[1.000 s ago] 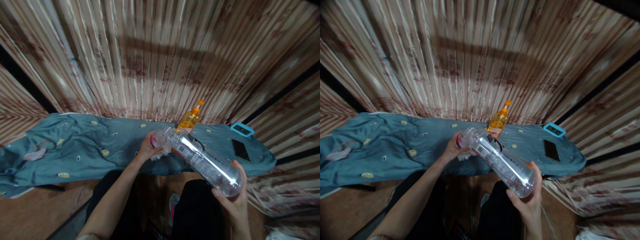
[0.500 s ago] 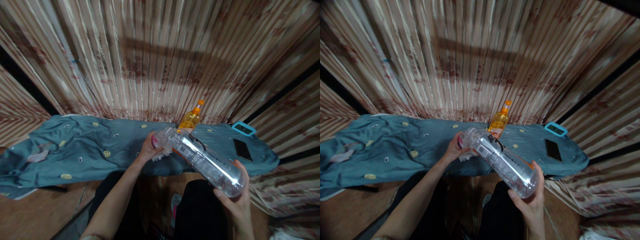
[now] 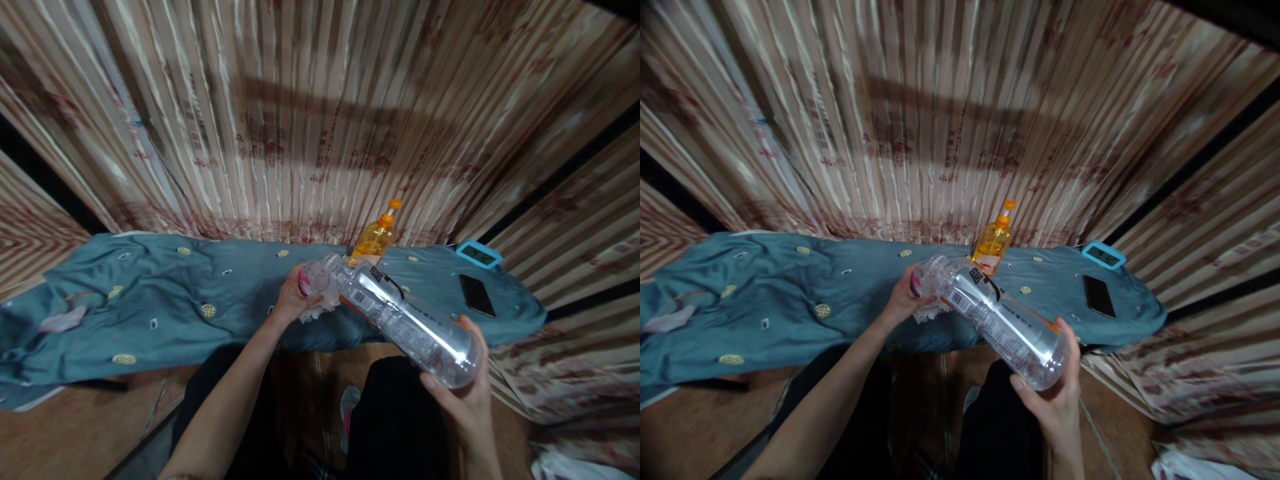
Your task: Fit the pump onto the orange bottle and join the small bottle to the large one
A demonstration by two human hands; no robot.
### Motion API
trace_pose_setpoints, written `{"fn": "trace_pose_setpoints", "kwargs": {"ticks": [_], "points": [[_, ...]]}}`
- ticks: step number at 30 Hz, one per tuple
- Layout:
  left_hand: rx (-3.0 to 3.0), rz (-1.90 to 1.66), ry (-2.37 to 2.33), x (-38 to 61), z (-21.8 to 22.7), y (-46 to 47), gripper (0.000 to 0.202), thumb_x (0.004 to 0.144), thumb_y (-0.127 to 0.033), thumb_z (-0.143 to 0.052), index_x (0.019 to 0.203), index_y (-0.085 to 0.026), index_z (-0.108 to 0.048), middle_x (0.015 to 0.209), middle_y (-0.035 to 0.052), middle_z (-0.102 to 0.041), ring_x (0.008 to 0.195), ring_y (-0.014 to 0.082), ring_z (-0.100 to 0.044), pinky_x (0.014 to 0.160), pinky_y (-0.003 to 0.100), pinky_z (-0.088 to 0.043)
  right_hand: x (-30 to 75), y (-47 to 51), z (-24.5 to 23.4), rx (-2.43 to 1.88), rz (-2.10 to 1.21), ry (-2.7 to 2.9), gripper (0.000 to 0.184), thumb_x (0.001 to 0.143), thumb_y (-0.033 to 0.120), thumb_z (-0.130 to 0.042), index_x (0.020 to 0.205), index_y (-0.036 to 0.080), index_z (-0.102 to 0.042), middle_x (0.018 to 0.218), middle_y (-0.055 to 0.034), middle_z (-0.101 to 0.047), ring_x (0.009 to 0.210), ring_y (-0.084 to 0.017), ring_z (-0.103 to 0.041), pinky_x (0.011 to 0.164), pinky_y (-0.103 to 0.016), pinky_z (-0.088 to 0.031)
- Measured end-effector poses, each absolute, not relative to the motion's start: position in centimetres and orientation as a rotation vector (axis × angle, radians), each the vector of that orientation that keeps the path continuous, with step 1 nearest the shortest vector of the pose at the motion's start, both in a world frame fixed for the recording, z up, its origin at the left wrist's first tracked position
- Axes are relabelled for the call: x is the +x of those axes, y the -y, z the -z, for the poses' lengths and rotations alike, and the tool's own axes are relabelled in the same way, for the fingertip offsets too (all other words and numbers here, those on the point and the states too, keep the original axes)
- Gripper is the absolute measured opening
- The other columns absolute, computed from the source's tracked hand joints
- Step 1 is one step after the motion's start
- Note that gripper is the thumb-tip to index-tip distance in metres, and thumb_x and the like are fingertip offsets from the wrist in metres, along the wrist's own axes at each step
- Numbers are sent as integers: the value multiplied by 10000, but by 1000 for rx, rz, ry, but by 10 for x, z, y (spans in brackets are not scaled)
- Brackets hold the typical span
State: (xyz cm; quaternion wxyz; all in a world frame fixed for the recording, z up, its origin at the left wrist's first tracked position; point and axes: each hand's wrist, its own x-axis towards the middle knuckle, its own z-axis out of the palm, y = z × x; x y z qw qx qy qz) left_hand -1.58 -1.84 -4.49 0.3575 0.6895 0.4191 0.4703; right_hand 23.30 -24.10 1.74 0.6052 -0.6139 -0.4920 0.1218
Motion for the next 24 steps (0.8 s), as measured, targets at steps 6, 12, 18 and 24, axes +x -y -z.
{"fn": "trace_pose_setpoints", "kwargs": {"ticks": [6, 12, 18, 24], "points": [[1778, -1221, -1086, -15, 44, 19, 812, 574, -295, -891, 1295, -216, -525, 1285, 91, -640, 1235, 314, -602, 1102, 497, -453, 232, 239, -17, -1411, -284, 1149, 989, 635, 412, -865, 1508, 317, -410, 1531, -149, -377, 1359, -480, -369, 1040, -798, -220], [1773, -1208, -1097, -14, 39, 20, 810, 569, -251, -885, 1289, -230, -517, 1294, 77, -636, 1227, 297, -603, 1108, 481, -448, 232, 241, -19, -1384, -330, 1121, 1009, 606, 377, -884, 1502, 349, -421, 1524, -130, -385, 1366, -496, -364, 1038, -811, -215], [1761, -1208, -1115, -14, 36, 22, 785, 553, -232, -889, 1257, -230, -542, 1253, 61, -655, 1191, 284, -624, 1083, 456, -472, 232, 243, -19, -1388, -356, 1076, 1040, 564, 365, -901, 1493, 333, -434, 1536, -138, -373, 1363, -511, -356, 1026, -805, -248], [1773, -1195, -1125, -14, 34, 23, 805, 558, -235, -888, 1279, -224, -530, 1286, 77, -645, 1216, 292, -614, 1097, 469, -458, 232, 242, -19, -1399, -342, 1091, 1040, 578, 382, -896, 1501, 324, -422, 1532, -135, -378, 1319, -444, -411, 1061, -724, -282]]}}
